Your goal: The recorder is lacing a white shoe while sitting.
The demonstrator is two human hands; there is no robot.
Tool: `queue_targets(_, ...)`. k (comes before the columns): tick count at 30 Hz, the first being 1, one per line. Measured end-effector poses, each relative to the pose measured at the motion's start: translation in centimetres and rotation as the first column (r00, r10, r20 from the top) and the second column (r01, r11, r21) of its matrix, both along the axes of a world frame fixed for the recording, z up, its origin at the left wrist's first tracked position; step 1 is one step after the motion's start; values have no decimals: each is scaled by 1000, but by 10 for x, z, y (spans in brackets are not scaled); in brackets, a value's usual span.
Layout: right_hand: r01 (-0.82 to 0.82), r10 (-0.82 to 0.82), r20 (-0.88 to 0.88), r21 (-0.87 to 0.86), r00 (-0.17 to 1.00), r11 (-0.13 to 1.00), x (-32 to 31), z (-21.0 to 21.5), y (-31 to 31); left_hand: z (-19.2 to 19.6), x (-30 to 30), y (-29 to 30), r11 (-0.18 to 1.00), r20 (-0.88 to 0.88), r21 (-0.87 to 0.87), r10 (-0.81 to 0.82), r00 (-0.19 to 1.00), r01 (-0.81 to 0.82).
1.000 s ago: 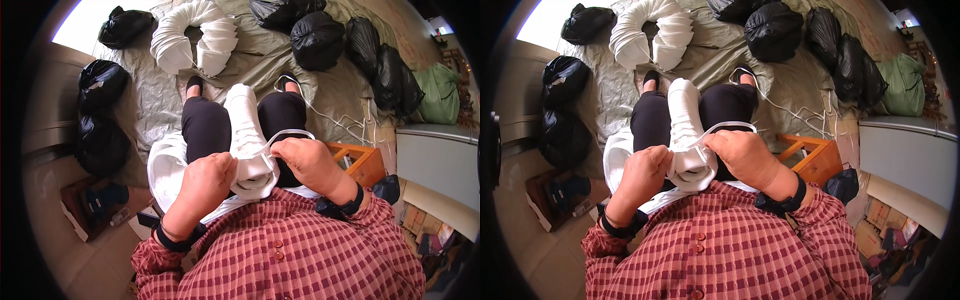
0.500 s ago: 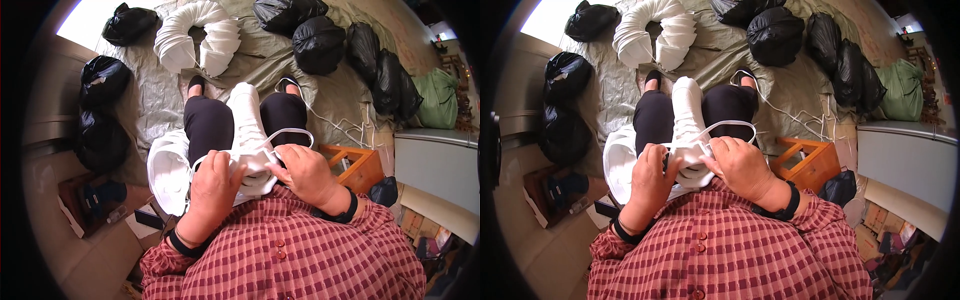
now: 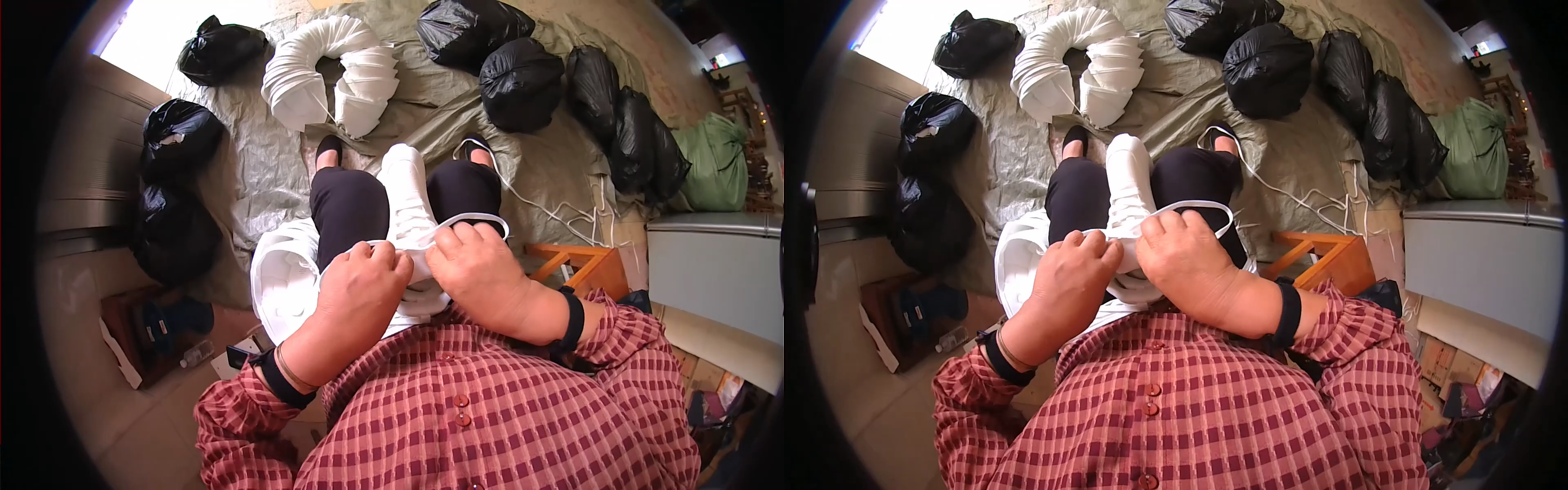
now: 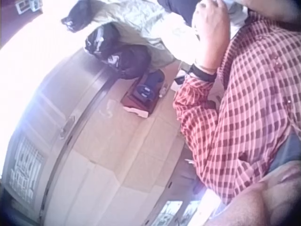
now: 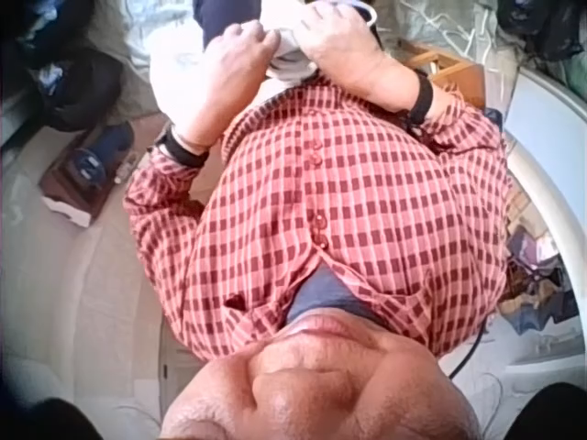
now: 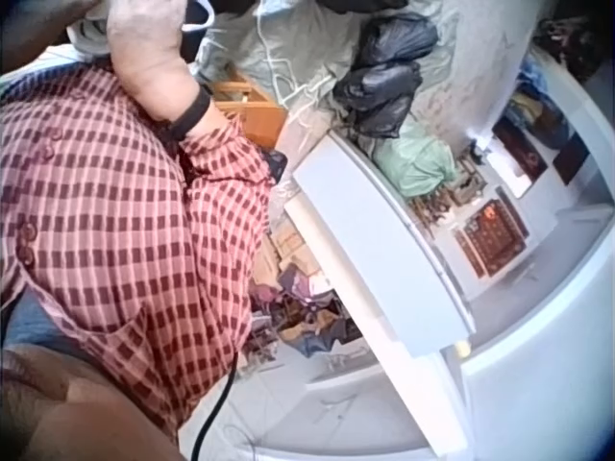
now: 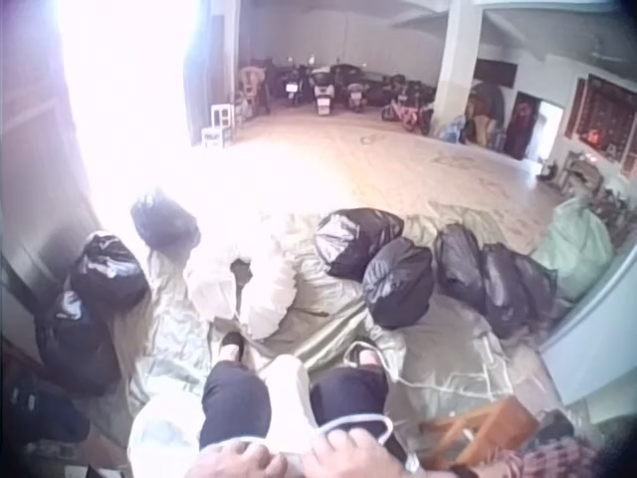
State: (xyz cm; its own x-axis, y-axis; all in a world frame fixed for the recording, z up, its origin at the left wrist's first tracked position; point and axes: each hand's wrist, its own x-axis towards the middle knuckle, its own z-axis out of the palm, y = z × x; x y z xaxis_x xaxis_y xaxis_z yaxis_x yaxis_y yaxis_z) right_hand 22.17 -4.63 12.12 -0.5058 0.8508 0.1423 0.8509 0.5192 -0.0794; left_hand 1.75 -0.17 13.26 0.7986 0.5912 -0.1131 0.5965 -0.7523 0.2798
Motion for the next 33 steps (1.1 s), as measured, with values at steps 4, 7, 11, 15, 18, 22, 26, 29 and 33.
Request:
queue_targets(4, -280, 61, -639, -247, 767, 928, 11, 16, 10, 1, 3, 12, 977, 79, 197, -93, 993, 75)
queue_targets(7, -597, -309, -903, -430, 300, 677, 15, 46, 11, -23, 5, 11, 986, 429, 143, 12, 903, -81)
queue_targets(11, -297, -662, -747, -619, -61, 727, 26, 9, 12, 40, 28, -9, 992, 846, -125, 122, 519, -30)
queue_targets(15, -229, -728, -685, -704, -34, 673, 5, 9, 6, 1, 22, -10, 455, 445, -890, 843, 302, 41)
queue_targets(18, -173, -643, -759, -650, 102, 740, 1, 7, 6, -7, 24, -14, 374, 379, -925, 884, 275, 73)
queue_targets(22, -303, -752, -659, -714, -14, 631, 0, 12, 6, -7, 23, -15, 369, 377, -926, 881, 287, 84)
queue_targets(26, -268, -763, -644, -745, 53, 611, 2, 13, 5, -5, 22, -13, 321, 337, -941, 891, 305, 103)
queue_targets(29, -312, -806, -592, -772, 33, 554, 2, 15, 5, -16, 16, -15, 369, 384, -923, 868, 316, 108)
queue_targets(33, -55, -311, -711, -441, 631, 896, 20, 14, 18, -9, 7, -20, 611, 587, -790, 730, 352, 50)
